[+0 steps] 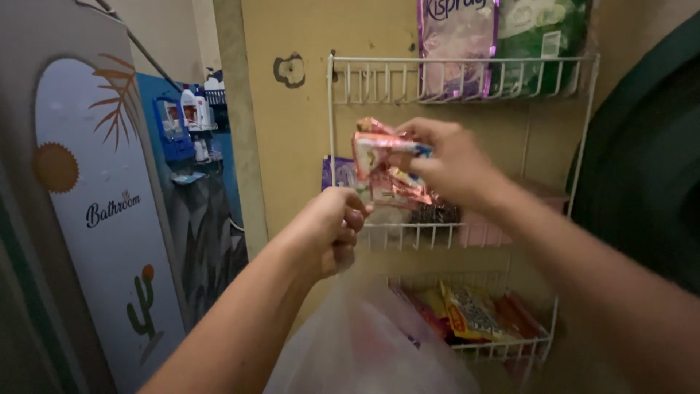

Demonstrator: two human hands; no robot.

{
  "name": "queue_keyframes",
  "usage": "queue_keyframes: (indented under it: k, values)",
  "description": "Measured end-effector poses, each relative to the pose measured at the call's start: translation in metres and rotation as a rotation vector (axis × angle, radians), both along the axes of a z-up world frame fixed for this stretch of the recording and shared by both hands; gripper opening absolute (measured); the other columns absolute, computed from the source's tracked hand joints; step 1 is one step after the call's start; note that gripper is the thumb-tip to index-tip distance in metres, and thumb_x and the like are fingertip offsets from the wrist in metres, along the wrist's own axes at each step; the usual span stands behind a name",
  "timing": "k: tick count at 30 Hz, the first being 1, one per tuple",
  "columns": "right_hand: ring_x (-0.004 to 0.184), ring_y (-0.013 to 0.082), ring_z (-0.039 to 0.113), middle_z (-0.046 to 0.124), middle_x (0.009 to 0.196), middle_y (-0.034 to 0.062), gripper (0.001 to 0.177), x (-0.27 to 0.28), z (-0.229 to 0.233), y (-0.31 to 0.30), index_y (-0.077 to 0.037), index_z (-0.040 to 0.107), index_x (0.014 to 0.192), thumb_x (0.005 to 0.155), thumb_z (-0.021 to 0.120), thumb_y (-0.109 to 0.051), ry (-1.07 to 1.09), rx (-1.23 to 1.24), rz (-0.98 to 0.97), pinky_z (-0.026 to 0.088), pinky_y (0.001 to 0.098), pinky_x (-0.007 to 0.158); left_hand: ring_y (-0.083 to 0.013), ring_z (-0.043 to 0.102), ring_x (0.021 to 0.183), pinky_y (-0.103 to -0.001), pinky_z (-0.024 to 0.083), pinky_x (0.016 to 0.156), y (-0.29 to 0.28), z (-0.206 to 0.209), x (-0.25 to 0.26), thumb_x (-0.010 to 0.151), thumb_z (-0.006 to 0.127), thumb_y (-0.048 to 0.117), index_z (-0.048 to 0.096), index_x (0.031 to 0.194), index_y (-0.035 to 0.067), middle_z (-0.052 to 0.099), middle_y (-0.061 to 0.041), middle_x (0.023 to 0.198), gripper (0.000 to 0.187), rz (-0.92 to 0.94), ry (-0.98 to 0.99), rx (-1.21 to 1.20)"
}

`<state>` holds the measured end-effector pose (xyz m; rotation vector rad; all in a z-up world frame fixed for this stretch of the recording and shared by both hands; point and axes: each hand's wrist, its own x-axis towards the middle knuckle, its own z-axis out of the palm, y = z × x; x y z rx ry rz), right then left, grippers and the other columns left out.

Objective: The person organizes various detergent and snack sachets into a wire shelf.

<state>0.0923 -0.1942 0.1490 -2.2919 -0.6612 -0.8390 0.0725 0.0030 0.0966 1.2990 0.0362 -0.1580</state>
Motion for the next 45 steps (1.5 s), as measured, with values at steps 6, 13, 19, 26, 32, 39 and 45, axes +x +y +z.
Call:
queue_keyframes:
  k: [6,13,19,26,32,39,45]
  values:
    - [0.072,0.0084,0.060,0.075,0.090,0.0037,0.039,-0.035,0.005,-0.014,-0.012,0.078,0.117,0.081,0.082,-0.024,0.284,-0.027,0.179,0.046,0.0283,0.062,-0.0041,0.023,0.038,-0.022,0.017,0.037,0.001,0.006,0.000,0.092,0.047,0.028,0.055,0.088,0.017,0.036,0.012,0.054,0.014,0.085,0.071,-0.052]
    - [0.074,0.0076,0.070,0.082,0.093,0.0017,0.046,-0.042,-0.044,0.000,-0.010,0.078,0.116,0.073,0.083,-0.023,0.618,-0.445,0.286,0.054,0.0244,0.062,-0.0061,0.021,0.040,-0.026,0.016,0.040,-0.008,0.010,-0.022,0.089,0.052,0.024,0.064,0.090,0.012,0.034,0.010,0.053,0.017,0.048,-0.006,0.126]
    - [0.063,0.0122,0.063,0.076,0.084,0.0059,0.042,-0.077,-0.075,0.047,-0.010,0.076,0.116,0.078,0.078,-0.027,0.739,-0.551,0.287,0.052,0.0301,0.055,-0.0076,0.023,0.041,-0.028,0.018,0.042,-0.016,0.012,-0.044,0.088,0.053,0.022,0.066,0.089,0.011,0.035,0.007,0.055,0.017,0.024,-0.050,0.229]
    - [0.071,0.0257,0.072,0.073,0.077,0.0164,0.025,-0.032,-0.144,0.078,0.004,0.074,0.091,0.071,0.070,-0.011,0.544,-0.832,0.300,0.055,0.0399,0.060,-0.0069,0.024,0.043,-0.026,0.020,0.043,-0.017,0.006,-0.066,0.090,0.055,0.026,0.068,0.084,0.010,0.038,0.007,0.056,0.021,0.042,-0.025,0.300]
    - [0.086,0.0281,0.074,0.074,0.094,0.0148,0.027,-0.007,-0.209,0.076,-0.007,0.077,0.101,0.076,0.071,-0.014,0.592,-0.981,0.261,0.057,0.0398,0.074,-0.0077,0.027,0.043,-0.027,0.022,0.042,-0.011,-0.011,-0.061,0.092,0.050,0.026,0.065,0.081,0.013,0.040,0.006,0.055,0.023,0.015,-0.036,0.347]
    - [0.101,0.0260,0.073,0.076,0.118,0.0087,0.054,-0.070,-0.131,0.067,-0.027,0.079,0.122,0.076,0.061,-0.006,0.526,-0.995,0.333,0.057,0.0394,0.087,-0.0073,0.020,0.041,-0.026,0.020,0.040,0.002,-0.023,-0.068,0.092,0.050,0.026,0.066,0.085,0.011,0.034,0.008,0.055,0.023,0.028,0.026,0.291]
    - [0.099,0.0181,0.072,0.078,0.108,0.0072,0.027,-0.070,-0.082,0.042,-0.011,0.078,0.106,0.081,0.068,-0.016,0.430,-0.564,0.347,0.054,0.0351,0.090,-0.0082,0.021,0.040,-0.027,0.019,0.039,0.008,-0.035,-0.050,0.087,0.052,0.015,0.053,0.082,0.009,0.038,0.006,0.055,0.008,0.072,-0.040,0.127]
